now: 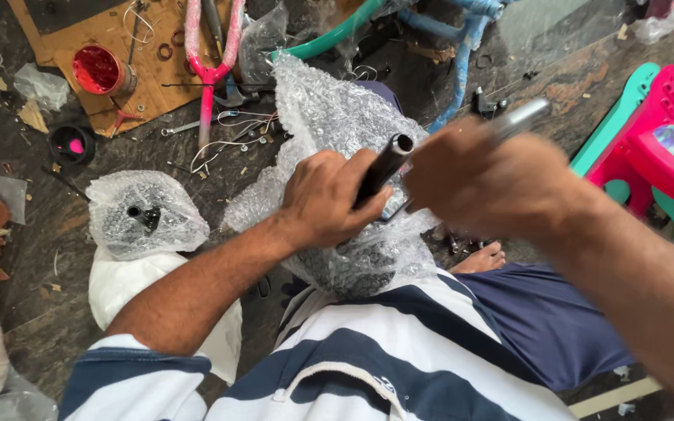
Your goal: The person unwraps bubble-wrapped bicycle handlebars, fits them into the headset, and tightens the bolts using a wrench while sitting on the floor.
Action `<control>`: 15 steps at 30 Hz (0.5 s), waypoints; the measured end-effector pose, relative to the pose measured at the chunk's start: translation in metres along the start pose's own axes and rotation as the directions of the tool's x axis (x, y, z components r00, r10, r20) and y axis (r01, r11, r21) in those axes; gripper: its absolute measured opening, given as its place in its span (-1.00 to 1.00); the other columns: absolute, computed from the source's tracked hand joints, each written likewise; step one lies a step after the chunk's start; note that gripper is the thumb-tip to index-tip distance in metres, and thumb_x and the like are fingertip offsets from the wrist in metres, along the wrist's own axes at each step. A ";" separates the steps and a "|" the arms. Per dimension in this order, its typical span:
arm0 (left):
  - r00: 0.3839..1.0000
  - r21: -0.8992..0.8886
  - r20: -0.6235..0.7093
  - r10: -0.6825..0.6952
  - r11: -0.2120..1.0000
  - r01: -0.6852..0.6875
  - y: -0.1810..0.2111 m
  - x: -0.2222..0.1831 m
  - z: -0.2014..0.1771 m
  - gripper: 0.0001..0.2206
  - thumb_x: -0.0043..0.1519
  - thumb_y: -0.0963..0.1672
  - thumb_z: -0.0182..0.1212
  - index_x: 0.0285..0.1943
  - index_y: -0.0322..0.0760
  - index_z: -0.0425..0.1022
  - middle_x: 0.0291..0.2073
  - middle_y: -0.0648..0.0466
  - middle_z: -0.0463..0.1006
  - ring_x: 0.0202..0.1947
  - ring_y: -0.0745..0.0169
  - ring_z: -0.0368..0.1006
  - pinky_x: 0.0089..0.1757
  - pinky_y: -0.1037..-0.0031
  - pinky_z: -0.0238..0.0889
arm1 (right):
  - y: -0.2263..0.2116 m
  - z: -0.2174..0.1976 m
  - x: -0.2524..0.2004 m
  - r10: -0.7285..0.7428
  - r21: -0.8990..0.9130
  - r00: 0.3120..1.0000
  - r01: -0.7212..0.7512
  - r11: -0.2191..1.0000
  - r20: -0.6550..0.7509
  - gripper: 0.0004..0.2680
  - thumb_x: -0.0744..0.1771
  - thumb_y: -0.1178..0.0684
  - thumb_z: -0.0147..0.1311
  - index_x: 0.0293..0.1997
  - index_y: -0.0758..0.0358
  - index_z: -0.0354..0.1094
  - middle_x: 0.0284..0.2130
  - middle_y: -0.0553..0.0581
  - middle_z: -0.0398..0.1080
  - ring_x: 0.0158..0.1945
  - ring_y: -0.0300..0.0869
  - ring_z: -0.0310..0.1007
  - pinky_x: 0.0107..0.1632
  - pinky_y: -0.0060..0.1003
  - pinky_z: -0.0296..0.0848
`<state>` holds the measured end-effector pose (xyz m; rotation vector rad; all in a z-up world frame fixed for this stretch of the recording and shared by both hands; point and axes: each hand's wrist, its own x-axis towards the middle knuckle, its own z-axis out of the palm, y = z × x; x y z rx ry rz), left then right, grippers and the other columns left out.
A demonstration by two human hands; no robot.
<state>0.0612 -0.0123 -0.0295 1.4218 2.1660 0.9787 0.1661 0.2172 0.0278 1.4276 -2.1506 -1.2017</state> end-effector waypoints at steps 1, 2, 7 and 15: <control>0.996 0.008 0.060 -0.062 0.998 0.062 -0.002 -0.003 0.000 -0.79 0.32 -0.02 0.25 -0.12 -0.20 0.41 -0.64 0.00 0.43 -0.66 -0.03 0.40 -0.45 0.18 0.28 | -0.020 0.009 -0.015 0.379 0.354 0.924 -0.372 0.858 0.052 -0.72 0.22 -0.26 0.16 -0.61 -0.04 0.15 -0.61 -0.08 0.15 -0.43 -0.18 0.19 -0.18 -0.16 0.16; 0.997 0.006 0.053 -0.061 0.998 0.060 -0.003 -0.005 -0.002 -0.79 0.32 -0.02 0.25 -0.12 -0.20 0.41 -0.64 0.00 0.43 -0.66 -0.03 0.40 -0.45 0.18 0.28 | -0.039 0.023 -0.027 0.654 0.609 0.722 -0.628 0.484 0.226 -0.62 0.24 -0.43 0.19 -0.59 0.00 0.24 -0.61 -0.08 0.19 -0.43 -0.17 0.19 -0.18 -0.12 0.16; 0.979 0.019 -0.178 0.103 0.995 -0.101 0.002 -0.002 -0.008 -0.77 0.24 -0.05 0.27 -0.16 -0.27 0.38 -0.66 0.03 0.37 -0.62 -0.05 0.39 -0.37 0.14 0.27 | -0.150 0.031 0.015 0.849 0.720 0.164 -0.623 -0.306 0.503 -0.50 0.22 -0.54 0.20 -0.47 0.16 0.21 -0.47 0.06 0.17 -0.28 -0.04 0.21 -0.03 -0.09 0.18; 0.991 -0.007 -0.133 0.022 1.000 -0.023 0.011 0.002 -0.003 -0.68 0.25 0.02 0.30 -0.12 -0.27 0.37 -0.68 0.02 0.37 -0.65 -0.07 0.39 -0.40 0.11 0.28 | -0.002 -0.005 -0.034 0.491 0.503 0.782 -0.623 0.599 0.385 -0.65 0.24 -0.34 0.28 -0.64 -0.03 0.25 -0.68 -0.13 0.14 -0.44 -0.20 0.17 -0.09 -0.16 0.15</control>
